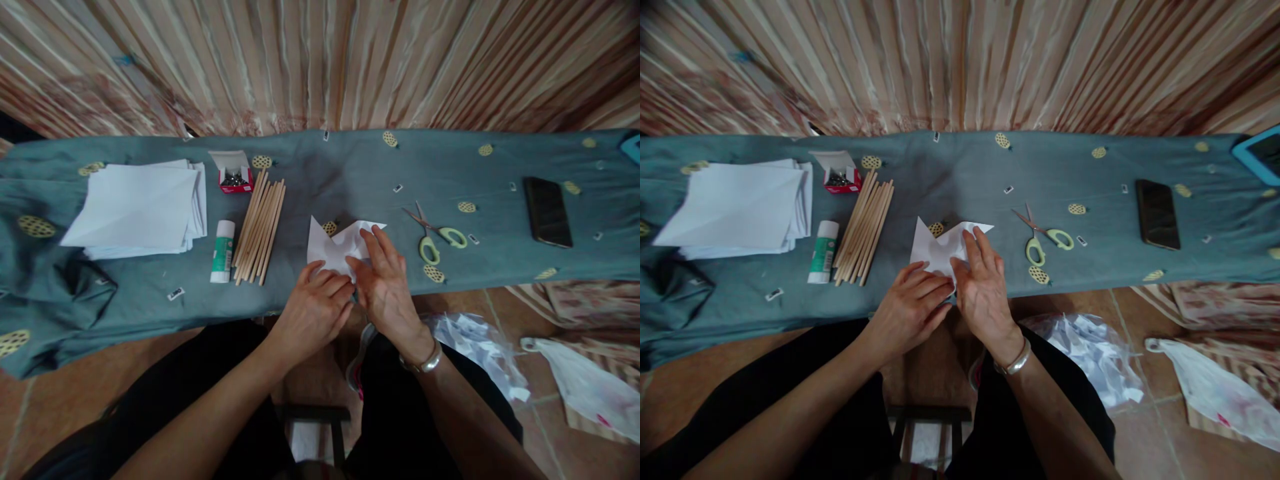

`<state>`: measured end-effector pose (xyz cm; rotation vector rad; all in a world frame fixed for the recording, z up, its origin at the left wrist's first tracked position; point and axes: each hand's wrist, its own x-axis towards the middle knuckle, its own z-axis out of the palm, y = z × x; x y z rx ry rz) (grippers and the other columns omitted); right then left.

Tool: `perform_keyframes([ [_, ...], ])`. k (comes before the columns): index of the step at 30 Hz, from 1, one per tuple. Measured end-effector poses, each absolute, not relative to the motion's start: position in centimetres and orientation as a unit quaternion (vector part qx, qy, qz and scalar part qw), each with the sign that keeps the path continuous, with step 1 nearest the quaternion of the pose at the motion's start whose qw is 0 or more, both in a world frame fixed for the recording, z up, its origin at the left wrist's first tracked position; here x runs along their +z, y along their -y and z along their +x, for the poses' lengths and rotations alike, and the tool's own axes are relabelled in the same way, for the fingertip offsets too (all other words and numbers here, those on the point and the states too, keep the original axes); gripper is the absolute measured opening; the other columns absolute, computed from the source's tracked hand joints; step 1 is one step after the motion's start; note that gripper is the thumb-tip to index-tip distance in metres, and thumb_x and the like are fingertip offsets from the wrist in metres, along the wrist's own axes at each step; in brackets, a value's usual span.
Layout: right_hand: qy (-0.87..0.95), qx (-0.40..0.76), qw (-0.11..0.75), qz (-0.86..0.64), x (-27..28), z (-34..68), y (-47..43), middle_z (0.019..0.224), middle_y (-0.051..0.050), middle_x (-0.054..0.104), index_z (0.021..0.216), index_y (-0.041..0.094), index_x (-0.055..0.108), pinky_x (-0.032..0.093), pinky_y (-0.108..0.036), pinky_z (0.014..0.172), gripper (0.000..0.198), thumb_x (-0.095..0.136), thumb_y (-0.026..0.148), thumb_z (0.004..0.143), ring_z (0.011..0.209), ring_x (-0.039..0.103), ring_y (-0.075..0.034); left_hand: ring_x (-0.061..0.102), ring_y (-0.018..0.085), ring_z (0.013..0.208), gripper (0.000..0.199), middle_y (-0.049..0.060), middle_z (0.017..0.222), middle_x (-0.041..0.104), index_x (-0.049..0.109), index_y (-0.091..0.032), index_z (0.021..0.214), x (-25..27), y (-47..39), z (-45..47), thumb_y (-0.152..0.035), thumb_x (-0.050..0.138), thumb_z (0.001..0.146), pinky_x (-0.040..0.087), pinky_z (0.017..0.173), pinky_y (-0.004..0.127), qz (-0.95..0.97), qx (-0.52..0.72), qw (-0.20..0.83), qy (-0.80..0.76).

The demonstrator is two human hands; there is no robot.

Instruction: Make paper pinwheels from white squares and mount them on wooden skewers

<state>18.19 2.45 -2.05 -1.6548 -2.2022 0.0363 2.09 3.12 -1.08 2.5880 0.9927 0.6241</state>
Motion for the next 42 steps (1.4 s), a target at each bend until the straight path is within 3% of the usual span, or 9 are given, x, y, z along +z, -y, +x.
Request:
perform_keyframes([
  [9,0.784,0.021,0.212,-0.582,-2.5,18.5,-2.6,0.142,-0.012,0.043,0.098,0.019,0.065,0.04,-0.052,0.097,0.029,0.037,0.015,0.092,0.14,0.025,-0.03,0.056,0.022,0.106,0.034,0.009,0.115,0.064,0.067,-0.017,0.104,-0.8,-6.6,-2.9,-0.003,0.046,0.081,0.047,0.093,0.044,0.845,0.267,0.182,-0.425],
  [15,0.785,0.046,0.206,-0.582,-2.1,18.8,-2.7,0.145,-0.009,0.041,0.1,0.021,0.064,0.038,-0.054,0.1,0.03,0.037,0.014,0.092,0.141,0.023,-0.03,0.055,0.021,0.104,0.018,0.007,0.113,0.064,0.07,-0.021,0.095,-1.6,-6.8,-2.4,-0.016,0.057,0.085,0.049,0.089,0.041,0.852,0.277,0.215,-0.39],
  [24,0.788,0.056,0.192,-0.583,-2.3,19.0,-2.5,0.146,-0.014,0.037,0.107,0.018,0.065,0.038,-0.054,0.101,0.034,0.035,0.011,0.091,0.142,0.02,-0.032,0.059,0.018,0.088,0.017,0.004,0.085,0.071,0.071,-0.019,0.085,-1.7,-8.8,0.4,-0.027,0.056,0.087,0.046,0.085,0.038,0.829,0.309,0.276,-0.376],
  [38,0.759,0.097,0.248,-0.594,-2.9,18.7,-2.5,0.149,-0.011,0.033,0.112,0.019,0.06,0.032,-0.054,0.108,0.035,0.033,0.011,0.091,0.144,0.016,-0.028,0.053,0.022,0.098,0.012,0.003,0.089,0.071,0.069,-0.02,0.082,-1.9,-8.9,2.3,-0.022,0.058,0.084,0.036,0.084,0.041,0.82,0.249,0.258,-0.446],
  [42,0.749,0.102,0.251,-0.605,-3.0,18.6,-2.5,0.151,-0.006,0.032,0.116,0.026,0.056,0.031,-0.052,0.11,0.034,0.034,0.015,0.093,0.144,0.017,-0.025,0.053,0.022,0.097,0.012,0.003,0.088,0.071,0.069,-0.019,0.081,-1.8,-9.0,2.4,-0.022,0.058,0.084,0.035,0.084,0.042,0.815,0.25,0.265,-0.45],
])
